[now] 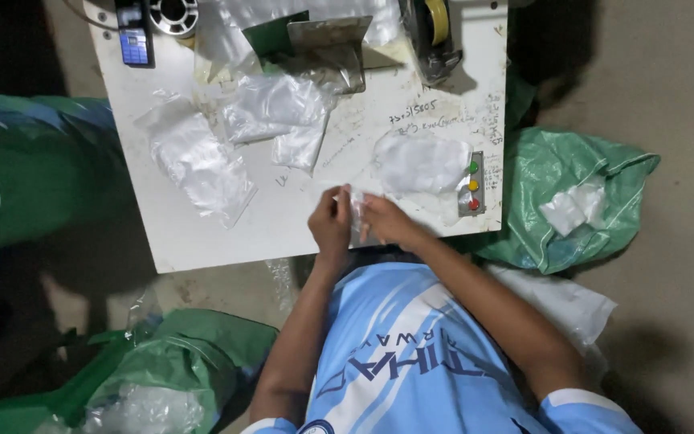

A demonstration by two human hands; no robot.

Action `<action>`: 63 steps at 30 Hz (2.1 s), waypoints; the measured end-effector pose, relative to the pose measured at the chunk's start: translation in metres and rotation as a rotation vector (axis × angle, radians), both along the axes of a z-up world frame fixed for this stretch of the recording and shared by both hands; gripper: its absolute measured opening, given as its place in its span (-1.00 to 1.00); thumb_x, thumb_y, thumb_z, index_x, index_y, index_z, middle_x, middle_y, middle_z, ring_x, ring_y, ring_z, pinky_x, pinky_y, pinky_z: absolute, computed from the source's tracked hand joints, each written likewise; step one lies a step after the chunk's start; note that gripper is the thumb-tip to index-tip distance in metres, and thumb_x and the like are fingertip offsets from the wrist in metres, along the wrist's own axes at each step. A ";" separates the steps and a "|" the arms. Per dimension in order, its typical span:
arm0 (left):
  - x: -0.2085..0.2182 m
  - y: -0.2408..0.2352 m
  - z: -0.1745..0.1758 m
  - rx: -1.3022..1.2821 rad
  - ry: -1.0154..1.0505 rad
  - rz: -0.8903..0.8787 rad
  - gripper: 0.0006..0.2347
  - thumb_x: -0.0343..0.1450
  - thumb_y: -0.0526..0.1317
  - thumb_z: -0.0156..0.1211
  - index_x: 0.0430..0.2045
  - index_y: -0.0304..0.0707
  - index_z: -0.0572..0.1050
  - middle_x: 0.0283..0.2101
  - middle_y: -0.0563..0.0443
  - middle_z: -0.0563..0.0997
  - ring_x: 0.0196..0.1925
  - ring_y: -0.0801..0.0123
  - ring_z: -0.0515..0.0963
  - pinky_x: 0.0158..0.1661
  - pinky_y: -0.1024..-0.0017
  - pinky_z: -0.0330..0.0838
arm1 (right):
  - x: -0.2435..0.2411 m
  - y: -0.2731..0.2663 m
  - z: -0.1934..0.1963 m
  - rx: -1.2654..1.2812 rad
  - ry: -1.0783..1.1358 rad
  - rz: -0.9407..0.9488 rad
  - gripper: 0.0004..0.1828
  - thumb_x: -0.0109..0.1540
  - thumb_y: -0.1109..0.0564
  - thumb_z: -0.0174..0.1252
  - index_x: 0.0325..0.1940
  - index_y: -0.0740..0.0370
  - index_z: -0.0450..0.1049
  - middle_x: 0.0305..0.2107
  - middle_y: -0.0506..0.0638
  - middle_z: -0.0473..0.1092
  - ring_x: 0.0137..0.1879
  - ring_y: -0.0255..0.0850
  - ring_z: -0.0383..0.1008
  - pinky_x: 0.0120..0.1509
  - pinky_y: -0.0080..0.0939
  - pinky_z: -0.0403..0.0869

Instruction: Folding and stacking small plastic bags on a work table in a factory setting.

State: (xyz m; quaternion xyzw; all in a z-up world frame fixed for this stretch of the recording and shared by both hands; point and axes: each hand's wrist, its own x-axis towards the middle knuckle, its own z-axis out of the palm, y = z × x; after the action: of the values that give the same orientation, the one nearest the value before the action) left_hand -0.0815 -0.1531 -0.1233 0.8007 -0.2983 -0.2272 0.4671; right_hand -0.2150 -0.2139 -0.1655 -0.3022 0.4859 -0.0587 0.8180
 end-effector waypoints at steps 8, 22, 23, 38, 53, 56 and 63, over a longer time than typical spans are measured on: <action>-0.026 0.005 -0.021 0.205 -0.207 -0.278 -0.83 0.48 -0.13 0.21 -0.15 -0.15 0.60 -0.37 -0.11 0.62 -0.24 0.01 0.65 -0.20 0.16 0.47 | -0.021 -0.045 0.004 -0.456 0.304 0.161 -0.55 0.35 0.01 -0.08 0.28 0.21 0.33 -0.46 0.25 0.49 -0.57 -0.04 0.56 -0.66 -0.22 0.40; -0.025 0.021 -0.093 0.500 -0.692 -0.638 -0.52 0.51 -0.08 0.12 0.36 -0.17 0.30 0.43 -0.22 0.30 0.45 -0.15 0.26 0.22 -0.03 0.27 | -0.011 -0.043 0.014 -0.949 0.443 0.729 -0.55 0.39 0.02 0.06 0.35 0.12 0.26 0.13 0.20 0.40 0.21 0.16 0.48 0.13 0.14 0.52; -0.019 0.020 -0.106 0.445 -0.730 -0.558 -0.62 0.54 -0.14 0.07 0.27 -0.18 0.35 0.32 -0.19 0.38 0.33 -0.10 0.36 0.12 0.08 0.32 | -0.007 -0.042 0.031 -0.981 0.396 0.769 -0.59 0.40 0.08 0.02 0.34 0.17 0.29 0.10 0.21 0.40 0.16 0.18 0.50 0.11 0.10 0.52; 0.001 0.035 -0.111 0.335 -0.582 -0.706 -0.77 0.50 0.01 0.15 -0.02 0.09 0.43 -0.09 0.10 0.56 0.18 0.14 0.49 0.15 0.03 0.22 | -0.052 -0.037 -0.031 -1.675 0.326 1.020 -0.27 0.33 -0.10 0.14 0.53 0.11 0.12 -0.06 0.11 0.37 0.18 0.05 0.35 0.26 0.08 0.34; 0.007 0.009 -0.090 0.579 0.243 -0.384 -0.83 0.28 -0.17 0.48 -0.40 -0.10 0.58 -0.27 0.03 0.64 -0.12 0.15 0.62 -0.07 0.21 0.31 | -0.031 -0.065 -0.021 -1.078 0.233 0.849 -0.65 0.30 -0.07 0.23 0.11 0.06 0.44 -0.30 -0.01 0.48 -0.12 -0.05 0.49 -0.01 -0.05 0.44; 0.016 0.007 -0.074 0.249 0.815 -0.056 -0.84 0.28 -0.34 0.51 -0.45 -0.27 0.56 -0.44 0.11 0.50 -0.33 0.35 0.55 -0.23 0.42 0.34 | -0.046 -0.107 -0.037 -0.800 0.134 0.372 -0.84 0.27 0.09 0.26 -0.09 0.11 0.49 -0.23 0.03 0.56 -0.17 -0.10 0.57 -0.14 -0.16 0.49; 0.013 -0.021 0.005 -0.112 0.243 -0.093 -0.92 0.38 -0.25 0.30 -0.42 -0.16 0.50 -0.36 0.13 0.58 -0.27 0.49 0.48 -0.21 0.47 0.34 | -0.055 -0.300 0.017 -1.309 0.457 -0.466 -0.75 0.38 -0.06 0.19 -0.30 0.04 0.40 -0.46 -0.18 0.32 -0.35 -0.33 0.29 -0.28 -0.26 0.30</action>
State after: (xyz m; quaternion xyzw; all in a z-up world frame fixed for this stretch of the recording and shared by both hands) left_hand -0.0688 -0.1741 -0.1179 0.7253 -0.2887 -0.3270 0.5327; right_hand -0.2699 -0.5143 -0.1485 -0.6227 0.5615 -0.4451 0.3143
